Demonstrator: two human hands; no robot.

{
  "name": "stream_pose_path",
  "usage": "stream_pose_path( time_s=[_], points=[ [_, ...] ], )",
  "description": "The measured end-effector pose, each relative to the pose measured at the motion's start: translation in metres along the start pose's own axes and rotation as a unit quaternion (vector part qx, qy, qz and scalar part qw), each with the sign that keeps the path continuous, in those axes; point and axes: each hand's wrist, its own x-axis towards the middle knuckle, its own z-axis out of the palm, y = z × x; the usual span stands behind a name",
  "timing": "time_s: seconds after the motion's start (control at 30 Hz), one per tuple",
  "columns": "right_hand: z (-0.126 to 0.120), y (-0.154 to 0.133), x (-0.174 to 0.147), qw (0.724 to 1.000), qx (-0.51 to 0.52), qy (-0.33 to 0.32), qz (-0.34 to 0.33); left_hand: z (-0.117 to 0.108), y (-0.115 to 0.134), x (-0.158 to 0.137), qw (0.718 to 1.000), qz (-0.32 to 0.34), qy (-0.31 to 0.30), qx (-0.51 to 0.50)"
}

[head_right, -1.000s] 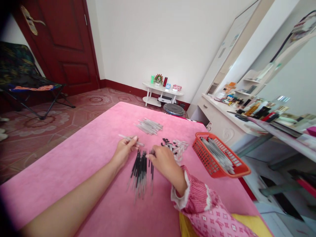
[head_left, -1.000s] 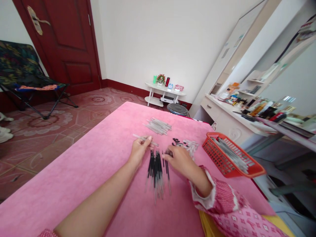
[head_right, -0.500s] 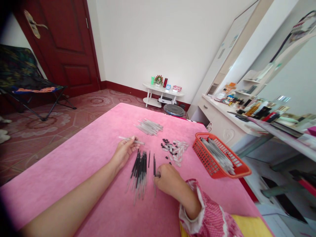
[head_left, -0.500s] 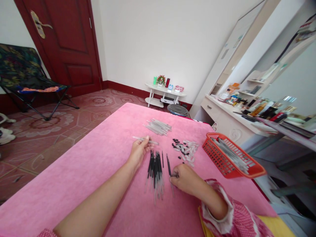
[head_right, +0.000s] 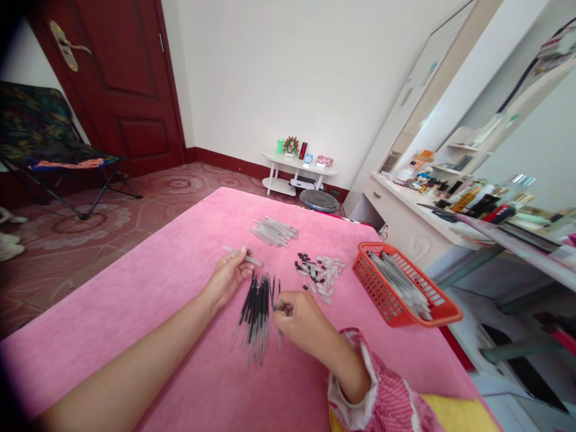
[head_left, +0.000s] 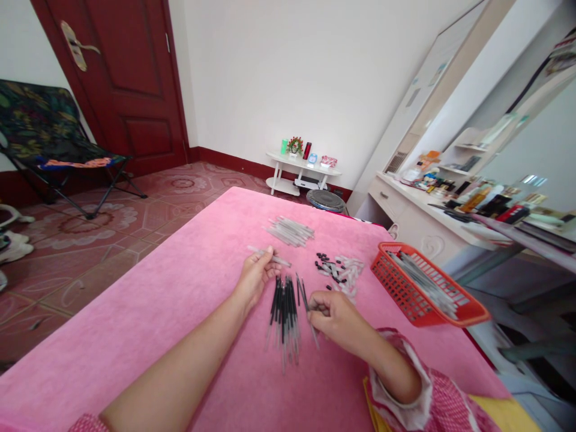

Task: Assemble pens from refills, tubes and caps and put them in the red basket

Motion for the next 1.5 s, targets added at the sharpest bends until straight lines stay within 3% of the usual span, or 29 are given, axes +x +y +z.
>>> stream_pose_path(
  time_s=[0.27,0.47,0.67,1.0,1.17,1.3,1.37,1.5],
  points=[
    [-0.001,-0.002,-0.002,1.000,0.002,-0.027,-0.008,0.004,0.000,-0.005,0.996,-0.025,-0.060,0.054],
    [-0.012,0.002,0.002,0.990,0.103,-0.090,0.019,0.004,0.000,-0.006,0.993,-0.034,-0.083,0.074],
    [-0.032,-0.002,0.018,0.973,0.207,-0.092,0.039,0.003,0.000,-0.005,0.995,-0.043,-0.070,0.058],
    [-0.037,-0.009,0.055,0.973,0.224,-0.048,0.013,0.000,0.003,0.001,0.998,-0.036,-0.004,-0.043],
    [-0.044,-0.007,0.064,0.987,0.162,-0.004,0.002,-0.003,0.003,0.005,0.995,-0.032,0.024,-0.092],
    [-0.053,0.012,0.065,0.997,0.002,0.079,0.001,-0.006,0.003,0.009,0.990,-0.023,0.052,-0.130],
    [-0.057,0.023,0.063,0.988,-0.126,0.094,0.004,-0.006,0.004,0.010,0.988,-0.027,0.059,-0.144],
    [-0.060,0.037,0.055,0.937,-0.335,0.086,0.056,-0.006,0.005,0.010,0.984,-0.031,0.070,-0.158]
  ],
)
